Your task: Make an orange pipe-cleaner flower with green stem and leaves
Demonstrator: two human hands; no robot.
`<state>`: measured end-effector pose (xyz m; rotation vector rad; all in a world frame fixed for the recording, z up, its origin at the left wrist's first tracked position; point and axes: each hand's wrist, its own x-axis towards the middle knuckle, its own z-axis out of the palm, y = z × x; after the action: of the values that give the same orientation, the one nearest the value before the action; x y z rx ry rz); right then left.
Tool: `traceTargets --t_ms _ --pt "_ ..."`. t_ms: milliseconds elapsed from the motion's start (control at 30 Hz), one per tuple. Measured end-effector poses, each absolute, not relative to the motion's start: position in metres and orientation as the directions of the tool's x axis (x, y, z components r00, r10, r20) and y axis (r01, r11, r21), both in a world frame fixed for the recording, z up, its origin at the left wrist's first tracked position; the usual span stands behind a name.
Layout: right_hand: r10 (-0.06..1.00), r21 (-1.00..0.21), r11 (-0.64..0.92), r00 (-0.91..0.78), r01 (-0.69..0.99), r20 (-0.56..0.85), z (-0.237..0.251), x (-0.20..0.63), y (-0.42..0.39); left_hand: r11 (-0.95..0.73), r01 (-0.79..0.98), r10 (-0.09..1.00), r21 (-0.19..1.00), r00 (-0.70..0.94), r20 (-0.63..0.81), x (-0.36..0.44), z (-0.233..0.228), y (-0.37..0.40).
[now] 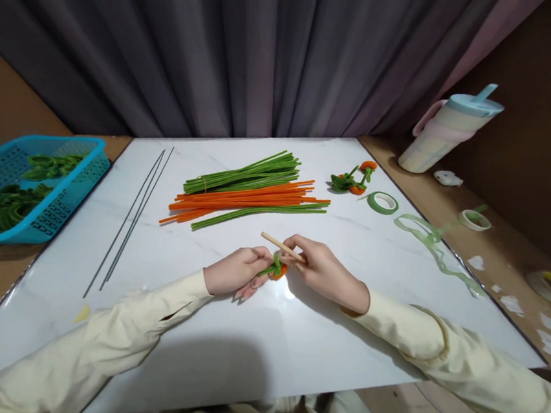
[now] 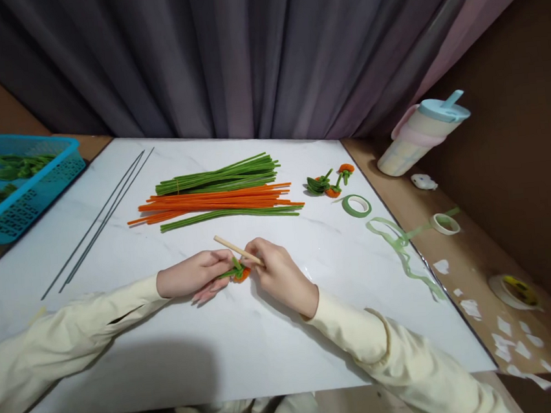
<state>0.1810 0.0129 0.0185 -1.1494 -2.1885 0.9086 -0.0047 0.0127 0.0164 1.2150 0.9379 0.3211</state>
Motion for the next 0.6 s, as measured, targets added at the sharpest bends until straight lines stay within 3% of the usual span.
traceTargets --t_ms 67,133,233,333,467,600 --pt "0.799 -0.667 0.560 -0.532 0.490 0.280 0.020 0.185 0.011 0.438 0.185 0.663 0.880 0.595 -0.455 -0.005 0.017 0.016" --pt "0.707 -0.483 0.703 -0.583 0.521 0.401 0.019 0.188 0.007 0.475 0.132 0.668 0.870 0.589 -0.455 -0.006 0.018 0.018" --pt "0.586 -0.145 0.788 -0.657 0.598 0.475 0.015 0.190 0.002 0.500 0.085 0.685 0.862 0.570 -0.454 -0.007 0.019 0.019" --pt "0.488 0.073 0.803 -0.723 0.591 0.490 0.010 0.189 -0.002 0.511 0.057 0.700 0.858 0.552 -0.453 -0.006 0.018 0.018" --pt "0.441 0.173 0.796 -0.751 0.580 0.492 0.008 0.187 -0.003 0.506 0.023 0.725 0.862 0.531 -0.439 -0.004 0.018 0.015" --pt "0.457 0.176 0.780 -0.739 0.600 0.494 0.011 0.183 -0.005 0.477 -0.004 0.761 0.879 0.502 -0.410 0.000 0.017 0.012"
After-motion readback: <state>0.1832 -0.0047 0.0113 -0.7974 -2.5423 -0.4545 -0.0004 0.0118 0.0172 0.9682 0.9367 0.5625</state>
